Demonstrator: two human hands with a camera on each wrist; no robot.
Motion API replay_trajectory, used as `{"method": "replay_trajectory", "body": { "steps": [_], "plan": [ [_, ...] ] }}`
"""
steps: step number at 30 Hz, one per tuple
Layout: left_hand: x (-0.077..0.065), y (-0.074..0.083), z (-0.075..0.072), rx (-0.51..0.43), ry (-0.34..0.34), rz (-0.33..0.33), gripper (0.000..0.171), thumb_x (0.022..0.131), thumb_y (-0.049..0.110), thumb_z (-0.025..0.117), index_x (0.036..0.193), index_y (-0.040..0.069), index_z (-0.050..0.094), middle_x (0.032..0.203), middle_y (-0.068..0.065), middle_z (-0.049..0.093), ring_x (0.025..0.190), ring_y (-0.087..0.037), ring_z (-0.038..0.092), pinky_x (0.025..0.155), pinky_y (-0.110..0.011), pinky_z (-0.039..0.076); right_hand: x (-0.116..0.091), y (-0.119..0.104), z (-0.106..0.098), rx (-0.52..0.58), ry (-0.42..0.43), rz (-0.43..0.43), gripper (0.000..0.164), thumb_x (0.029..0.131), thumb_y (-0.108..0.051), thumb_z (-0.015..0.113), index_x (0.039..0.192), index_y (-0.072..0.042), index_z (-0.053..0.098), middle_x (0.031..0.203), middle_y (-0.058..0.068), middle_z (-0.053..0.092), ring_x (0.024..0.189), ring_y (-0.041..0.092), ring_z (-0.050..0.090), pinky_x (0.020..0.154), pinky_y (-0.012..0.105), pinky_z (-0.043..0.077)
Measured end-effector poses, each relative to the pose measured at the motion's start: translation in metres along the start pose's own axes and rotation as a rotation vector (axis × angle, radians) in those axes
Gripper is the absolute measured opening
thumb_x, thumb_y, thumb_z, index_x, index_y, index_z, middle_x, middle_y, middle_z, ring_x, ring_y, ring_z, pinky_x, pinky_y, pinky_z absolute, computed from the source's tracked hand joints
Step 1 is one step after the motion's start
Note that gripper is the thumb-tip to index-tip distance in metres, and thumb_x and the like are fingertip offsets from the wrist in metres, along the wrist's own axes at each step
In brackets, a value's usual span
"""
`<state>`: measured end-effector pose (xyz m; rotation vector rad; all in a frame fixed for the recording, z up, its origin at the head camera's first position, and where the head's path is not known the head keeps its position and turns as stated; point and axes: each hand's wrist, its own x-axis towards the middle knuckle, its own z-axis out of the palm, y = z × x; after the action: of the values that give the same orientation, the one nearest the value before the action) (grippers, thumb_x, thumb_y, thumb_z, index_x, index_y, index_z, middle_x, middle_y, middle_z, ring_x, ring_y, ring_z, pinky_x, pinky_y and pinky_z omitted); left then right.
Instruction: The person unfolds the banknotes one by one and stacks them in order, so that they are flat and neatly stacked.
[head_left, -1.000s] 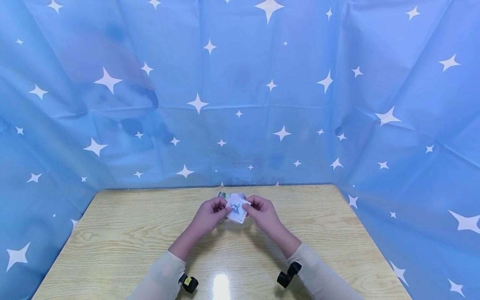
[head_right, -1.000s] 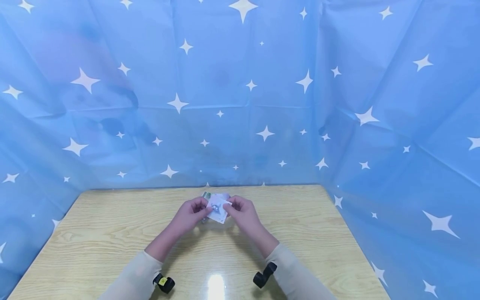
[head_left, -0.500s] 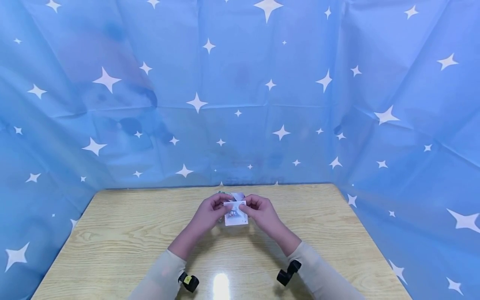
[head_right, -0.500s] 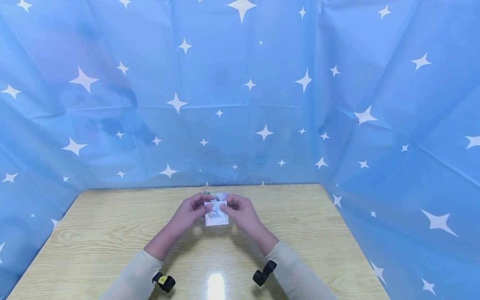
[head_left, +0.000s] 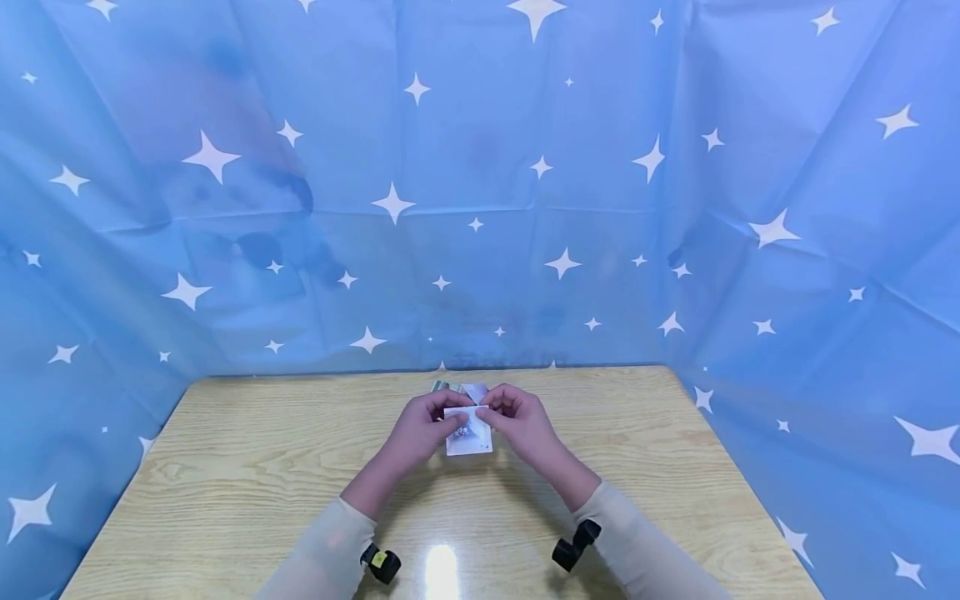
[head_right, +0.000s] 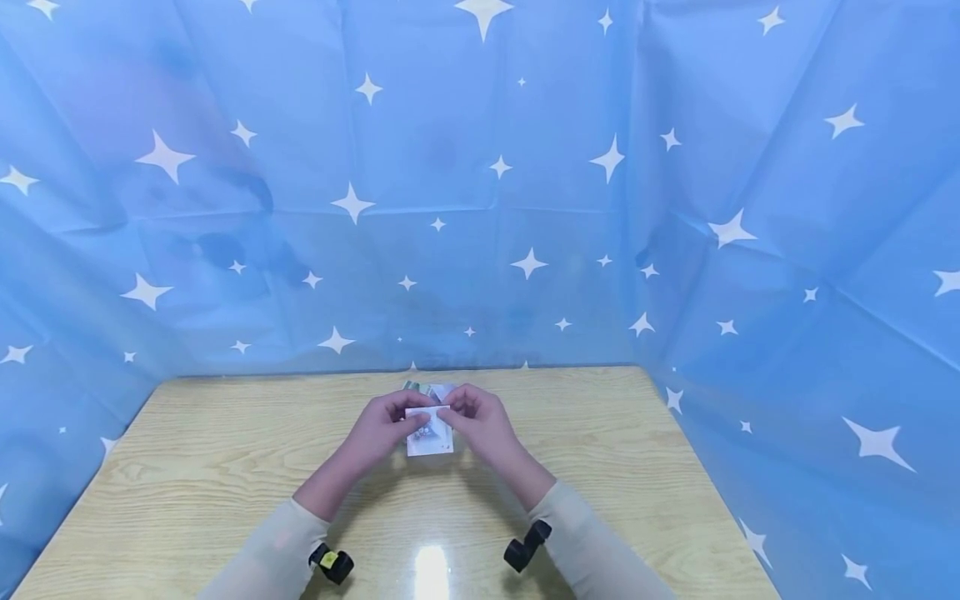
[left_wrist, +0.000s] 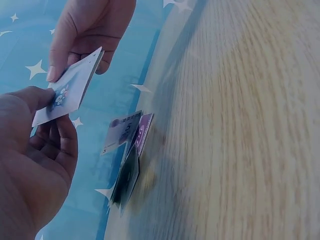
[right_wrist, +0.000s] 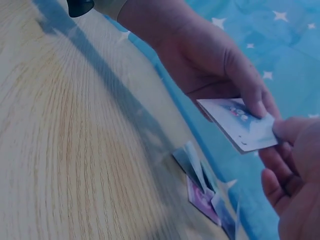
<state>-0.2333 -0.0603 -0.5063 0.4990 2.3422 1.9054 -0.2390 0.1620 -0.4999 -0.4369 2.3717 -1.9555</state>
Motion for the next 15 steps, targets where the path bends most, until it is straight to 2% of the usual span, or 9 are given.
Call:
{"method": "replay_trajectory", "body": {
  "steps": [3,10,15],
  "plan": [
    [0.0005,0.0000,-0.0003,0.007,0.001,0.000,0.017,0.109,0.010,0.072,0.121,0.018,0.081,0.117,-0.001,0.074,0.087,-0.024,0.057,0.071,-0.028,0.049,0.0004,-0.0007,-0.0004,-0.010,-0.002,0.009,0.007,0.103,-0.010,0.080,0.107,-0.006,0.076,0.091,0.004,0.072,0.081,0.022,0.062,0.073,0.027,0.052],
    [0.0002,0.0006,-0.0002,0.013,-0.009,-0.005,0.016,0.109,0.009,0.072,0.120,0.017,0.080,0.118,-0.001,0.075,0.089,-0.023,0.059,0.072,-0.028,0.050,0.0013,0.0017,-0.0013,-0.026,-0.015,0.021,0.007,0.103,-0.011,0.080,0.106,-0.006,0.076,0.091,0.006,0.074,0.091,0.049,0.063,0.075,0.034,0.056],
    [-0.0006,0.0001,-0.0003,-0.008,-0.035,0.005,0.019,0.109,0.009,0.071,0.124,0.016,0.080,0.126,-0.010,0.076,0.105,-0.030,0.067,0.077,-0.030,0.056,0.0007,0.0008,-0.0011,-0.022,-0.028,0.012,0.009,0.103,-0.012,0.081,0.106,-0.005,0.076,0.093,0.007,0.075,0.092,0.050,0.064,0.078,0.040,0.059]
  ]
}}
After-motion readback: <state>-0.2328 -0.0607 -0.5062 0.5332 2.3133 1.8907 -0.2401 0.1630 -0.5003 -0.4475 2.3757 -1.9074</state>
